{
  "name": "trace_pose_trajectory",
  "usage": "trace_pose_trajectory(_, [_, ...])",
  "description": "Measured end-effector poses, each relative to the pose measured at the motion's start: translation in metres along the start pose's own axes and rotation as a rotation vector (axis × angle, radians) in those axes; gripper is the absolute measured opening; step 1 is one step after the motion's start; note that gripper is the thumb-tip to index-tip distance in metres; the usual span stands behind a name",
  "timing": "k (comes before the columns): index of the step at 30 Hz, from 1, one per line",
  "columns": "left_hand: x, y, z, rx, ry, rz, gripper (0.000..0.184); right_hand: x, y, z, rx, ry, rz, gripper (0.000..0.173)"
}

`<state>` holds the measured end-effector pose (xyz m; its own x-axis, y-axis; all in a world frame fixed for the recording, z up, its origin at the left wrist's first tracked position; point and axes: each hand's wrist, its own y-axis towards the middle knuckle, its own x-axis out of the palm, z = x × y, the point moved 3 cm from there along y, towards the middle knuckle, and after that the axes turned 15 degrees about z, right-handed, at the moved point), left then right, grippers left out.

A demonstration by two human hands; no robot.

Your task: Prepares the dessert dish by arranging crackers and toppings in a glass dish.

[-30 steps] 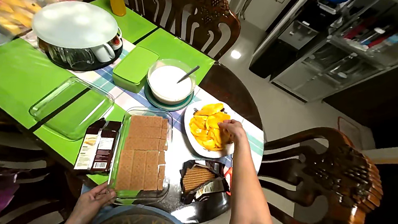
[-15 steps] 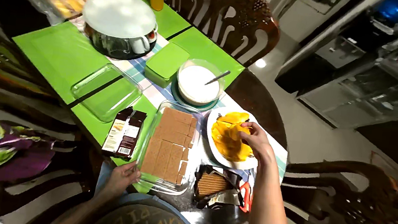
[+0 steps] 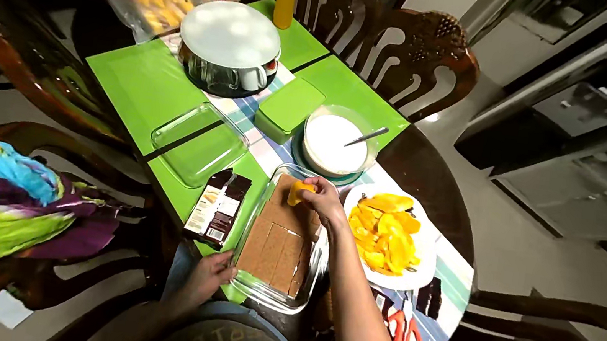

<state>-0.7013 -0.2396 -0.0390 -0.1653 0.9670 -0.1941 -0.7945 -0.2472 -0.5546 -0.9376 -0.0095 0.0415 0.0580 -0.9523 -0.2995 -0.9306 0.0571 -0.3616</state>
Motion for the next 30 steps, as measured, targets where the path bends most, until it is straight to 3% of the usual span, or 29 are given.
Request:
trace_pose_trajectory(2, [-0.001, -0.001, 0.000, 0.029, 0.042, 0.006, 0.052, 0.003, 0.004, -0.004, -0.051, -0.076, -0.008, 0.040])
trace_pose_trajectory(4, [-0.003, -0.006, 0.009, 0.120, 0.262, 0.033, 0.053, -0.001, 0.007, -0.009, -0.104, -0.164, -0.002, 0.042])
trace_pose_trajectory(6, [-0.001, -0.020, 0.036, 0.383, 0.593, 0.126, 0.049, -0.014, 0.005, -0.015, -0.142, -0.215, 0.010, 0.042])
trace_pose_trajectory(8, [0.012, -0.027, 0.064, 0.747, 0.733, 0.265, 0.044, -0.033, -0.002, -0.024, -0.167, -0.230, 0.032, 0.040])
trace_pose_trajectory(11, [0.054, 0.001, 0.101, 0.967, 0.771, 0.074, 0.040, -0.055, -0.009, -0.027, -0.191, -0.211, 0.076, 0.038])
trace_pose_trajectory(14, [0.109, 0.057, 0.120, 1.035, 0.848, -0.107, 0.047, -0.066, -0.012, -0.019, -0.196, -0.188, 0.095, 0.039])
trace_pose_trajectory(17, [0.136, 0.099, 0.129, 1.000, 0.939, -0.133, 0.057, -0.077, -0.022, -0.004, -0.196, -0.262, 0.088, 0.040])
trace_pose_trajectory(23, [0.132, 0.130, 0.121, 0.876, 1.090, -0.143, 0.071, -0.087, -0.037, 0.028, -0.139, -0.295, 0.069, 0.042])
trace_pose_trajectory(30, [0.125, 0.131, 0.118, 0.831, 1.083, -0.173, 0.070, -0.057, -0.013, 0.028, -0.105, -0.227, 0.086, 0.040])
